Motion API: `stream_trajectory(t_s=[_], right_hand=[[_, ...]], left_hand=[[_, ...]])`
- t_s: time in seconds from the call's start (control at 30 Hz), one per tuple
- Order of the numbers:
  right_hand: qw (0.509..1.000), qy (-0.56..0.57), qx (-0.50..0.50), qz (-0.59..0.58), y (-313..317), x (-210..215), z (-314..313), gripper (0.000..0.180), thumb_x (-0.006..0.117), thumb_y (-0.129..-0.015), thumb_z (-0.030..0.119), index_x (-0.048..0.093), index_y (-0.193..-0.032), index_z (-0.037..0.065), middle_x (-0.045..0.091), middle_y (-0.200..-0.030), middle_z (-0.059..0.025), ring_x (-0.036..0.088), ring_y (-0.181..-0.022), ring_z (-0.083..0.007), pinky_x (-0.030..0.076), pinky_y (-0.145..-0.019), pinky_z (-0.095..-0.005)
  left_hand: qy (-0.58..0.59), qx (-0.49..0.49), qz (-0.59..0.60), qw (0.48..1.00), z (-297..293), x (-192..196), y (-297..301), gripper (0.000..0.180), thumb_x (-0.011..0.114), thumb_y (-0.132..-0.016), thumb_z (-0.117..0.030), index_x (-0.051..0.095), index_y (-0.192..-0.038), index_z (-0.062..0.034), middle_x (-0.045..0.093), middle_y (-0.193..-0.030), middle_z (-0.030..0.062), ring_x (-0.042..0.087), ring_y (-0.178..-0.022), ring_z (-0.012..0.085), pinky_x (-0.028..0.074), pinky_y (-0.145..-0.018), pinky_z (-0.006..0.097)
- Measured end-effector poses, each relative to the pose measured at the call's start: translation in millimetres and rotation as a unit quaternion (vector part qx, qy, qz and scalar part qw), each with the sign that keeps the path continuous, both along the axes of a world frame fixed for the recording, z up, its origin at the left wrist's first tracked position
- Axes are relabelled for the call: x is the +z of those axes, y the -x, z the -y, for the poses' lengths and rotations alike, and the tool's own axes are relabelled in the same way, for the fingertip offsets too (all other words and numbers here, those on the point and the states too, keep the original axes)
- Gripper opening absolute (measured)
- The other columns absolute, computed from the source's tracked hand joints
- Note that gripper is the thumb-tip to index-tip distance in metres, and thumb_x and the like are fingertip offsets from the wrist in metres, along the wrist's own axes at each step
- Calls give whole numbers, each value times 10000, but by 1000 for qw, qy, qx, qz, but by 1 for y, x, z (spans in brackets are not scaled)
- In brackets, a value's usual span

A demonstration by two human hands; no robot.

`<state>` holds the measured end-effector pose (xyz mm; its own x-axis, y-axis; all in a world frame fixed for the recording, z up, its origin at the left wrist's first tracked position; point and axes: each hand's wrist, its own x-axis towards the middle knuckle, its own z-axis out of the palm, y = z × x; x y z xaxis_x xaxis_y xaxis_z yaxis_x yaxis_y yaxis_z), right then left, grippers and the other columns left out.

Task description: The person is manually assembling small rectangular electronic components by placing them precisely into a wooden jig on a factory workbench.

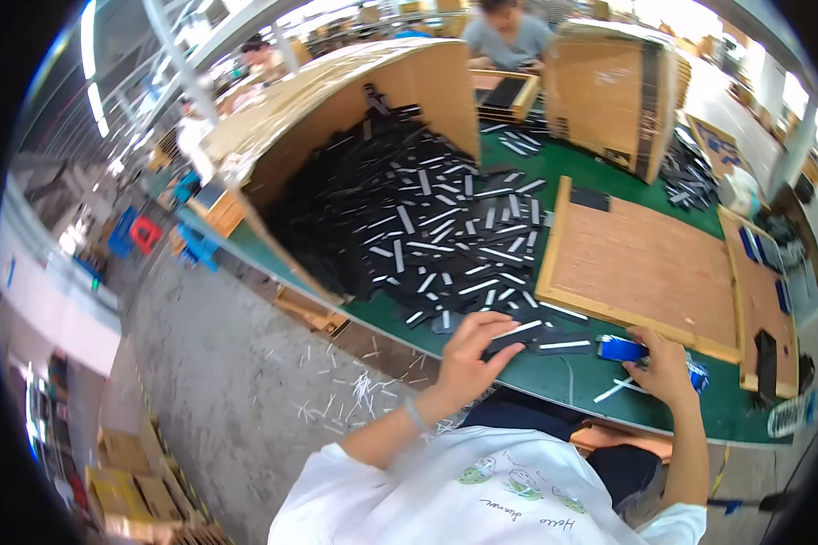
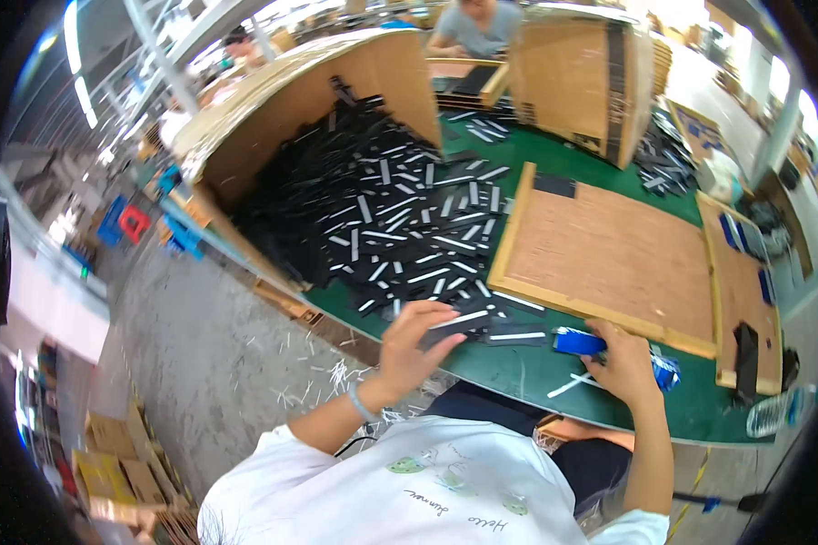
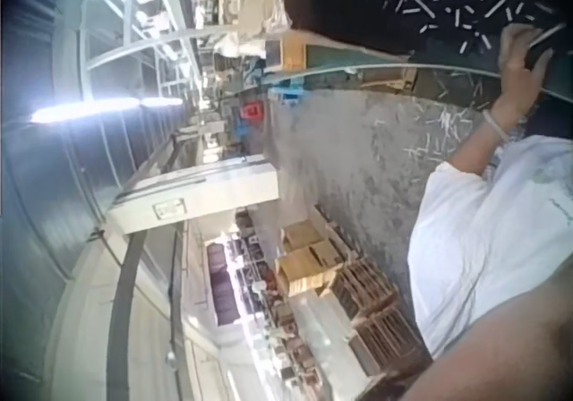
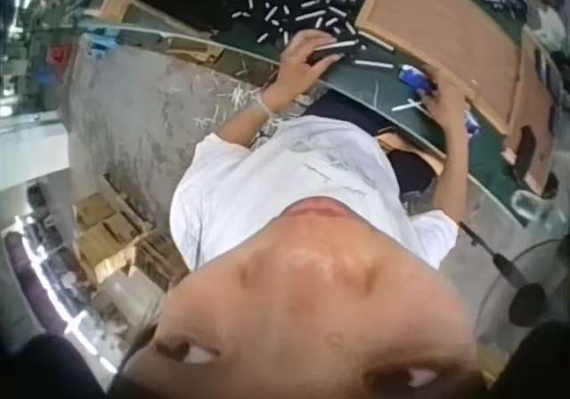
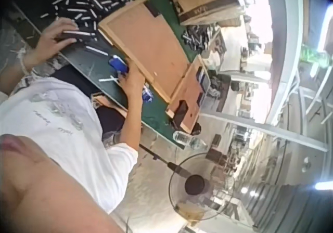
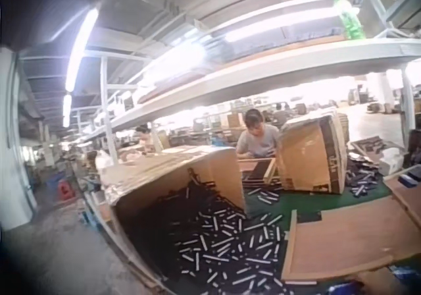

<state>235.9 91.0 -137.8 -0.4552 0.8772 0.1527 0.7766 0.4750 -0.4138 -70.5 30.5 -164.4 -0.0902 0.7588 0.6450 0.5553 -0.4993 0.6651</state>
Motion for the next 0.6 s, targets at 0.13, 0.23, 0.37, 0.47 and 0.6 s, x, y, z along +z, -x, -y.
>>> stream_trajectory(t_s=[0.13,0.23,0.37,0.47,0.6], right_hand=[[1000,-2,-3,-16,3,1,2,487,734,-646,77,558,-1100,61,652,-972,-154,632,-898,-309,498,-779,-383],[1000,9,1,-28,5,0,0,499,741,-633,59,557,-1097,49,650,-977,-152,635,-896,-302,497,-790,-376],[999,6,26,-42,0,-4,-1,553,762,-610,62,552,-1122,49,646,-1000,-147,630,-912,-301,495,-793,-361],[999,-19,12,-47,0,-3,3,622,798,-560,84,555,-1132,48,639,-1017,-131,597,-788,-262,473,-682,-323],[988,-71,-4,-137,-14,-4,20,654,792,-533,62,554,-1142,49,639,-984,-88,482,-643,-168,394,-575,-261]], left_hand=[[-90,-17,-75,993,-8,-20,8,313,713,-742,-43,623,-1042,-45,584,-1033,92,603,-879,257,514,-718,322],[-99,22,-57,993,-8,-36,11,342,705,-749,-37,606,-1076,-46,583,-1040,99,604,-893,262,517,-717,319],[-122,90,-31,988,-10,-51,7,402,755,-708,-20,576,-1068,-33,586,-1061,119,600,-948,254,516,-777,305],[-141,84,-55,985,-11,-52,6,435,761,-704,-26,542,-1080,-31,599,-1051,126,620,-907,263,531,-740,303],[-140,95,-59,984,-9,-51,4,448,774,-692,-45,538,-1073,-37,608,-1048,121,626,-897,260,535,-729,302]])
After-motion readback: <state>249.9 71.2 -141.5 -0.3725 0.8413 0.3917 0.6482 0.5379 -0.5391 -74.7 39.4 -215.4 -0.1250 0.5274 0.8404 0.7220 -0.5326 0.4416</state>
